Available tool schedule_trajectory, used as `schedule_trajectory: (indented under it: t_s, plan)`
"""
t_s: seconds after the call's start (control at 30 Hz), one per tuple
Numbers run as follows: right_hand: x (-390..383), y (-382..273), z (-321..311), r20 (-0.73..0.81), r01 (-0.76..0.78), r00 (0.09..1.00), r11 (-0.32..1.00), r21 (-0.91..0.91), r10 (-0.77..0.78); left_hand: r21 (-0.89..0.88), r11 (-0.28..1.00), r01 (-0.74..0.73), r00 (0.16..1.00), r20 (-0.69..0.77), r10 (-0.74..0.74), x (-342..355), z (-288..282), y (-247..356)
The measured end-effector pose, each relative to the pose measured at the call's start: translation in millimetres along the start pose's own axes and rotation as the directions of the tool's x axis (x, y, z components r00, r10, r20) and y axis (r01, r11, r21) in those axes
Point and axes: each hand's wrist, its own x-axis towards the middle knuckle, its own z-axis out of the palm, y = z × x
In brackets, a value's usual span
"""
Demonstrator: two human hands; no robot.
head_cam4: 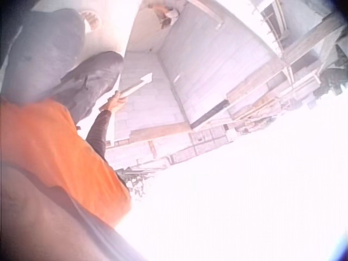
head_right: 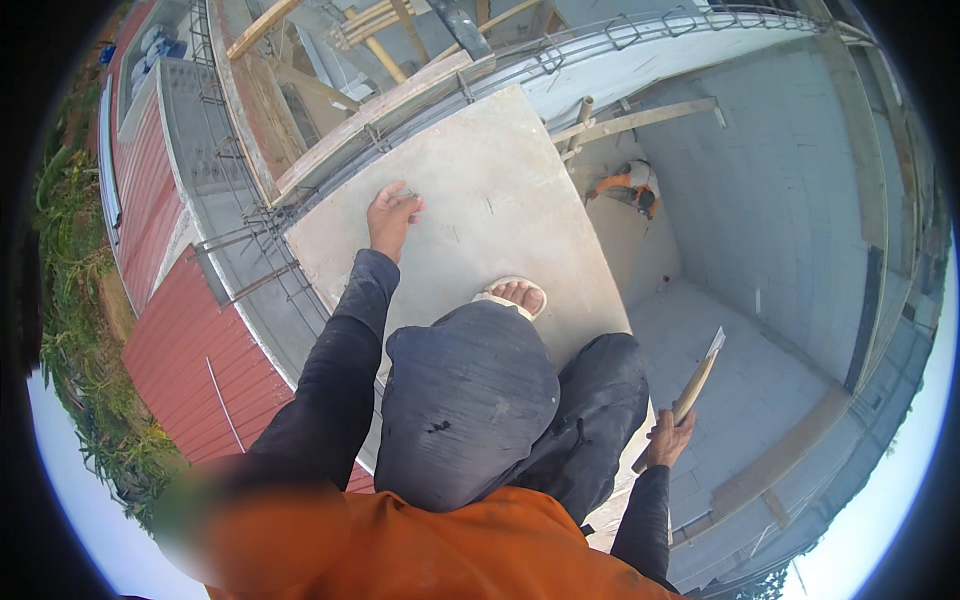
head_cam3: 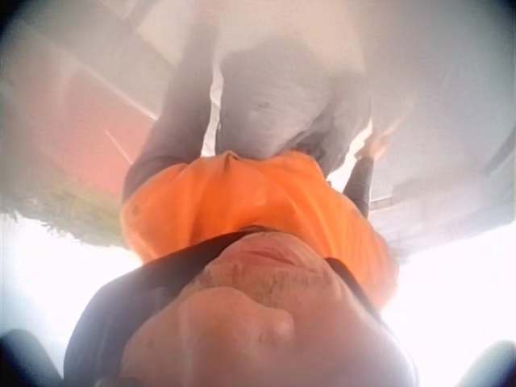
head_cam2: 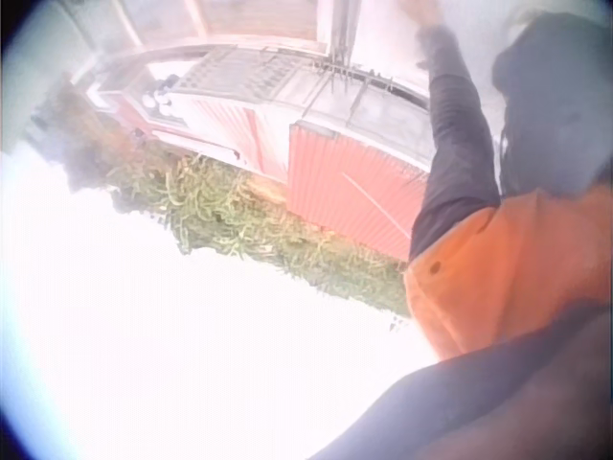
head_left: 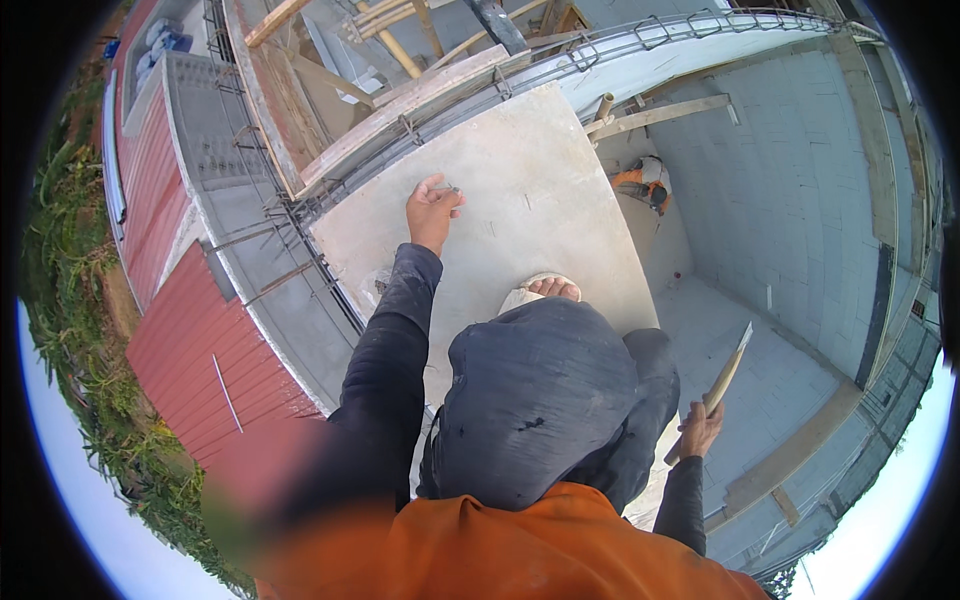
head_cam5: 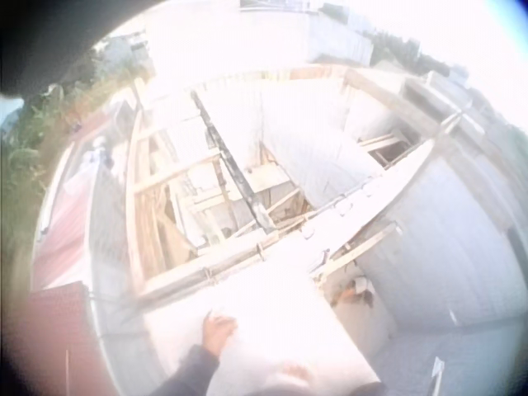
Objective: The person secures pieces of plywood formwork to a concrete structure using a hammer and nails, positioning the boards and driving nails into them.
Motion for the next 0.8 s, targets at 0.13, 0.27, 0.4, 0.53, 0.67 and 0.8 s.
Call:
schedule_trajectory:
  t_s: [0.13, 0.27, 0.4, 0.53, 0.67, 0.8]
  plan:
    - [37, -110, 28, 0.321, 0.010, 0.947, 0.998, -0.054, 0.008, 0.010, 0.998, -0.063, 0.985, -0.160, 0.064, 44, -3, -12]
    - [33, -200, 68, 0.533, 0.089, 0.842, 0.996, 0.008, -0.080, 0.484, 0.760, -0.434, 0.804, -0.173, 0.569, 72, 12, -7]
    - [17, -267, 102, 0.667, 0.113, 0.738, 0.993, 0.028, -0.103, 0.430, 0.802, -0.416, 0.832, -0.176, 0.526, 81, 31, 13]
    - [19, -287, 132, 0.746, 0.241, 0.664, 0.960, -0.142, -0.056, 0.537, 0.665, -0.518, 0.761, -0.064, 0.645, 98, 33, 7]
    - [0, -294, 170, 0.735, 0.285, 0.655, 0.958, -0.027, -0.174, 0.559, 0.584, -0.588, 0.705, 0.000, 0.709, 107, 35, -5]
    - [-5, -309, 201, 0.771, 0.317, 0.623, 0.944, -0.091, -0.135, 0.615, 0.529, -0.584, 0.686, 0.026, 0.727, 103, 34, -10]
